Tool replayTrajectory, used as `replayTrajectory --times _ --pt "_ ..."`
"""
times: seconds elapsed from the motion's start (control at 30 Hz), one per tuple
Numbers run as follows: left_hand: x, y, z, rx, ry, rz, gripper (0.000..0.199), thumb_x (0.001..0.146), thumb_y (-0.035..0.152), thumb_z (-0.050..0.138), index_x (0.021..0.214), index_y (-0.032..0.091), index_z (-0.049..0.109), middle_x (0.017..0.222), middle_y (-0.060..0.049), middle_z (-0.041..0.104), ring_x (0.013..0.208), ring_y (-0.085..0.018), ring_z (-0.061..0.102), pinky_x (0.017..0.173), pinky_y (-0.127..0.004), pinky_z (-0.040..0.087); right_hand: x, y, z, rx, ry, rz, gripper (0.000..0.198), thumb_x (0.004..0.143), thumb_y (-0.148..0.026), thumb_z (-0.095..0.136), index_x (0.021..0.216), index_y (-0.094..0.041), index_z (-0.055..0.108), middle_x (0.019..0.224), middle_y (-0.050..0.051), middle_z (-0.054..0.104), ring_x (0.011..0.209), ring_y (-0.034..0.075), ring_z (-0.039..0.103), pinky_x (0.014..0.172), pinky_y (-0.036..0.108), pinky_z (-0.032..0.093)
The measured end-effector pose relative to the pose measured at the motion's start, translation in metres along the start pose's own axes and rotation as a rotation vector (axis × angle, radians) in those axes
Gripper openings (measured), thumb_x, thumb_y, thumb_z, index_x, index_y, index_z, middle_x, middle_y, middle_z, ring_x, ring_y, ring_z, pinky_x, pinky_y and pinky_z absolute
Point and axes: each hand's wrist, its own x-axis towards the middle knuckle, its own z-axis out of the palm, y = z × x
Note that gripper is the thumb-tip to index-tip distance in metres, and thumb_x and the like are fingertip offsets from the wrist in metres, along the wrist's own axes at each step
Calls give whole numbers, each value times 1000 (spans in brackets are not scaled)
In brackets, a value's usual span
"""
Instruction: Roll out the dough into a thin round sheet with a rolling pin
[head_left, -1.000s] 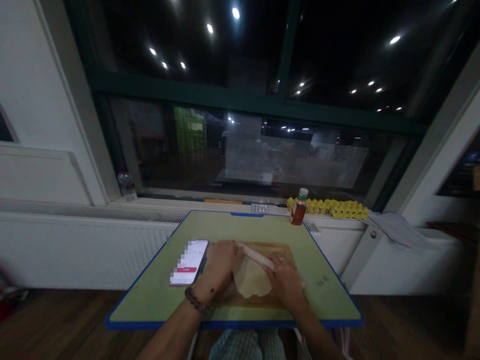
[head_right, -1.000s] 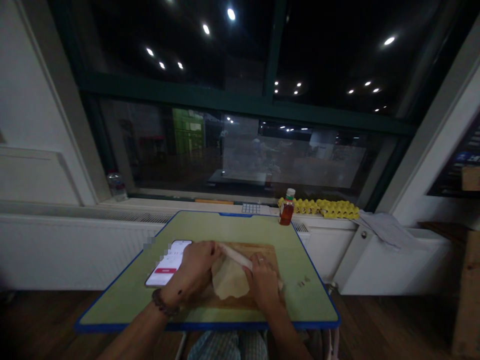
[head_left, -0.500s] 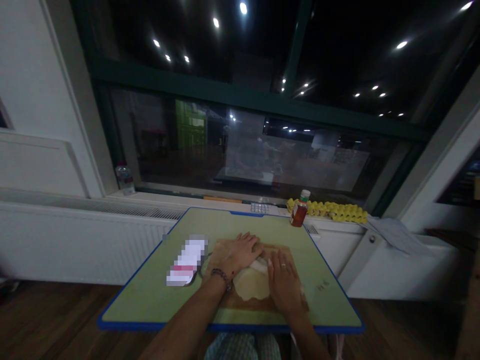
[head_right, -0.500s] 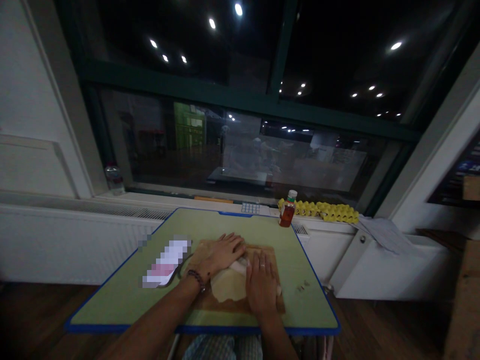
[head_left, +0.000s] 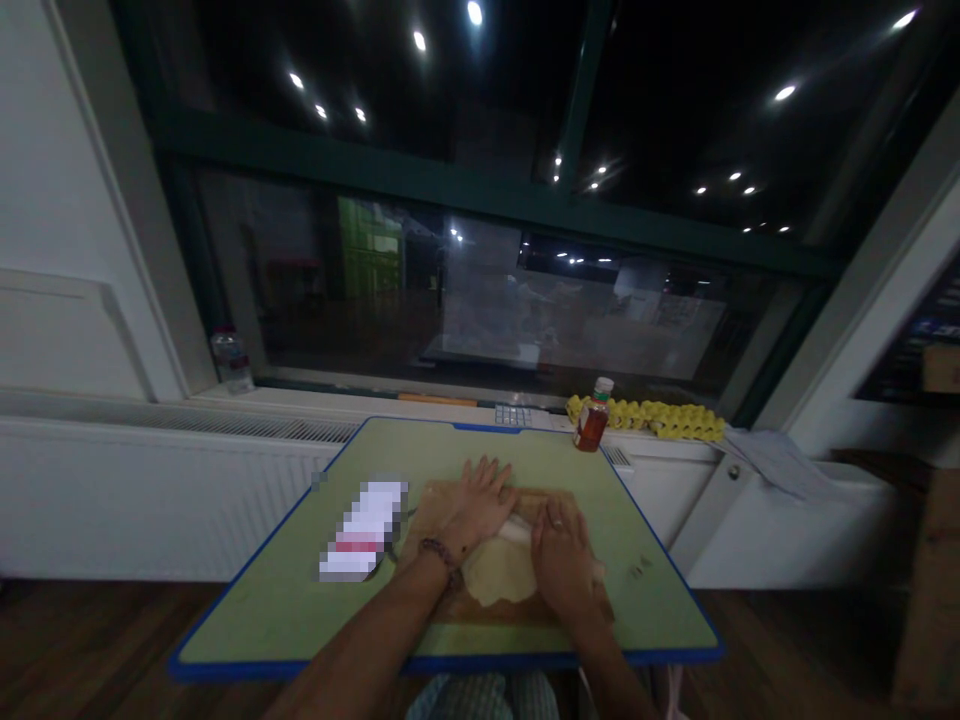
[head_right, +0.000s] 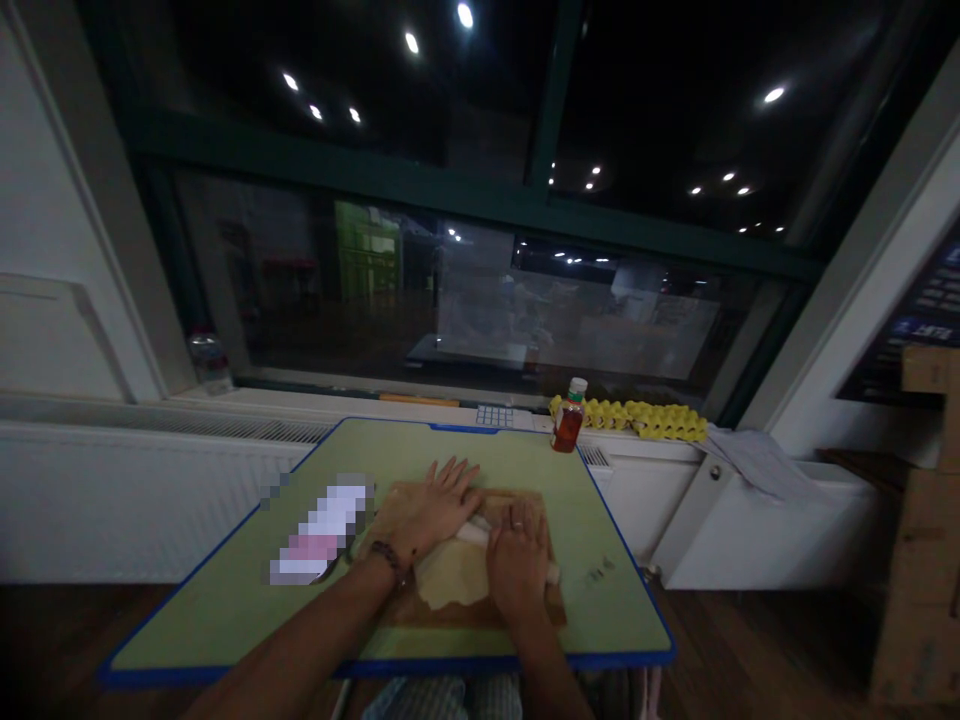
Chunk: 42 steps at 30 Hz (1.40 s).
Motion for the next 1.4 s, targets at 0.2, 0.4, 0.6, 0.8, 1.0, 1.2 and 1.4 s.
replayTrajectory --times 0.2,0.4,0.6,0.8,1.0,1.2,1.4 --pt "43 12 -9 -95 -4 -223 63 96 49 26 146 13 35 155 -13 30 145 -29 16 117 -50 10 49 18 2 -29 -151 5 46 94 -15 30 133 -6 52 138 21 49 135 31 39 109 56 25" --pt "11 11 -10 -77 9 -120 57 97 47 27 143 14 40 154 -14 31 145 -30 16 117 -54 9 21 10 11 14 48 -65 46 92 -16 35 134 -11 53 141 16 49 137 28 36 113 51 23" --pt "5 10 -6 -67 63 -86 55 97 47 27 142 18 42 154 -10 33 145 -27 16 118 -50 7 15 8 6 38 -6 -58 45 92 -15 34 131 -12 57 142 13 49 137 28 36 114 49 19" --pt "43 11 -2 -89 47 -239 61 96 47 29 143 9 37 155 -17 27 145 -31 16 117 -51 8 63 19 15 29 -118 10 43 96 -20 33 131 -12 56 140 18 49 139 28 33 112 53 17" --pt "44 15 -6 -129 100 -282 45 98 39 29 126 14 53 134 -18 54 129 -32 42 110 -55 21 86 20 26 151 -41 132 42 96 -29 34 127 -16 61 138 15 53 139 28 32 112 52 19" --pt "7 13 -39 -226 188 0 31 100 32 31 113 27 58 125 -2 60 122 -19 45 107 -41 26 82 40 17 403 -48 -74 41 97 -31 35 128 -18 58 136 8 56 127 15 48 105 29 35" --pt "-52 -2 -53 -160 198 -227 39 95 38 36 131 25 46 136 -7 50 125 -24 43 103 -43 31 51 66 5 485 -129 -402 34 88 -34 58 120 -24 62 131 6 58 122 18 50 105 30 36"
